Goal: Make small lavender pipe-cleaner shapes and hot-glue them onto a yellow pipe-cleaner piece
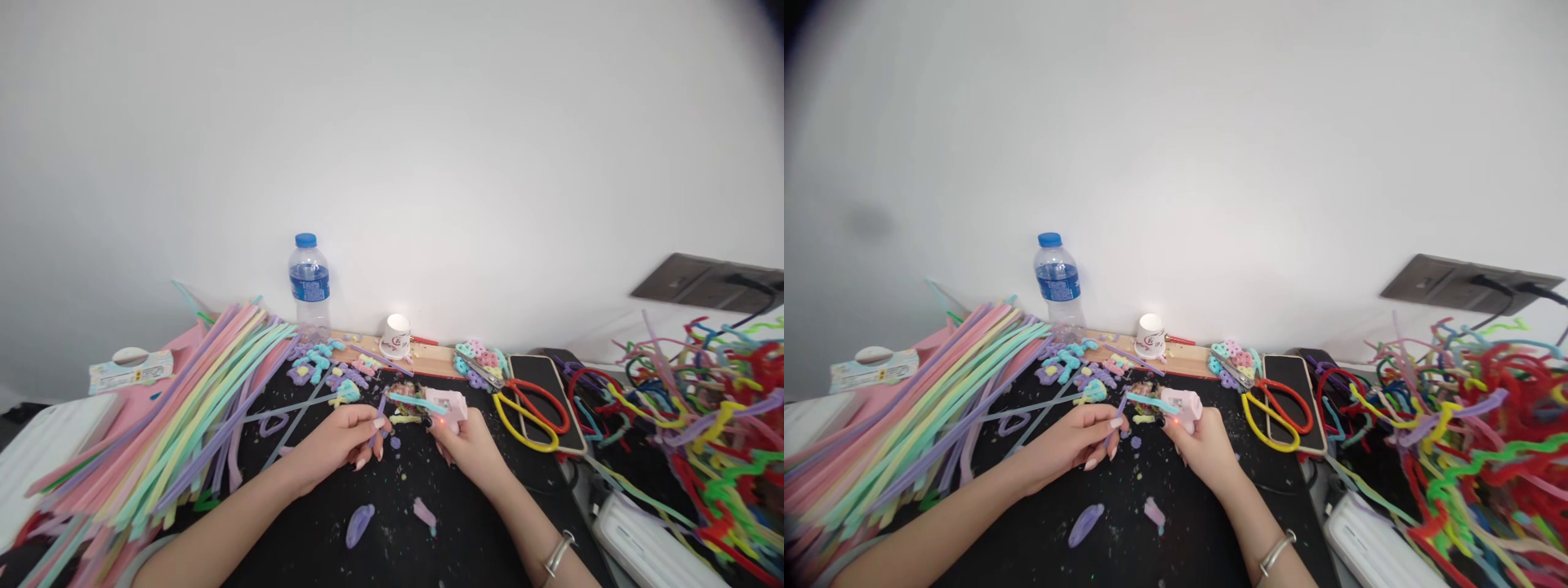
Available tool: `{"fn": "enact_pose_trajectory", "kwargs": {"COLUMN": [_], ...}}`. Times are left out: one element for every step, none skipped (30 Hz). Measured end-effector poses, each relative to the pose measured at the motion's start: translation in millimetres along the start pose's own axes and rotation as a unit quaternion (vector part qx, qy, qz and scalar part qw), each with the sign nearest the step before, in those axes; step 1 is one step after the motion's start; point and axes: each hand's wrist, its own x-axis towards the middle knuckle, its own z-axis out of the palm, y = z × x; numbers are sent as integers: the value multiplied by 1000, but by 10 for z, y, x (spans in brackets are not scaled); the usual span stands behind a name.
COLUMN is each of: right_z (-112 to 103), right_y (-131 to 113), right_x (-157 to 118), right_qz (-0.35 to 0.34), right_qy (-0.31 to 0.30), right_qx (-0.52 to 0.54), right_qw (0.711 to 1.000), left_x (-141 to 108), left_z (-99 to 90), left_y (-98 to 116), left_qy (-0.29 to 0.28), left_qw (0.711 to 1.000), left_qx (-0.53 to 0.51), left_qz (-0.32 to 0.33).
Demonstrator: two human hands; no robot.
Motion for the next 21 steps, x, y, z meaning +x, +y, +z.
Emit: {"fn": "enact_pose_trajectory", "kwargs": {"right_z": [0,0,2,5,8,11,13,14,14,13,10,5,1,-3,-7,-9,-9,-8,-5,-1,2], "right_y": [1,4,8,14,21,26,30,31,29,25,22,20,22,28,37,48,60,70,76,78,75], "right_x": [0,0,1,2,4,6,8,9,11,12,12,13,13,14,14,15,14,13,10,6,2], "right_qz": [-1,-3,-5,-5,-5,-3,0,2,5,5,4,3,2,2,2,2,2,2,2,2,2], "right_qy": [3,5,7,8,10,13,16,20,25,29,33,37,40,44,46,46,41,32,20,7,-4], "right_qx": [1,3,6,8,10,10,9,7,5,2,1,-1,-1,-1,1,4,10,16,21,24,25], "right_qw": [1000,1000,1000,1000,1000,1000,1000,1000,1000,1000,999,999,999,999,999,999,999,999,1000,1000,1000], "left_x": [4,8,12,14,14,12,8,2,-3,-8,-12,-14,-13,-11,-9,-5,-3,0,1,1,1], "left_z": [-1,-3,-5,-6,-7,-6,-4,-1,2,5,7,8,7,6,4,2,0,-2,-2,-2,-1], "left_y": [0,-3,-6,-8,-10,-10,-9,-6,-2,1,4,6,6,5,3,1,-1,-2,-2,-2,0], "left_qy": [0,-2,-3,-2,-3,-2,-3,-3,-4,-4,-4,-4,-4,-4,-3,-3,-2,0,1,2,4], "left_qw": [1000,1000,1000,1000,1000,1000,1000,1000,1000,1000,1000,1000,1000,1000,1000,1000,1000,1000,1000,1000,1000], "left_qx": [1,2,2,3,3,2,2,1,1,1,2,4,5,5,4,2,-1,-3,-6,-8,-10], "left_qz": [0,0,1,1,0,-1,-2,-2,-2,-2,-2,-2,-2,-2,-2,-3,-2,-2,-1,-1,-1]}}
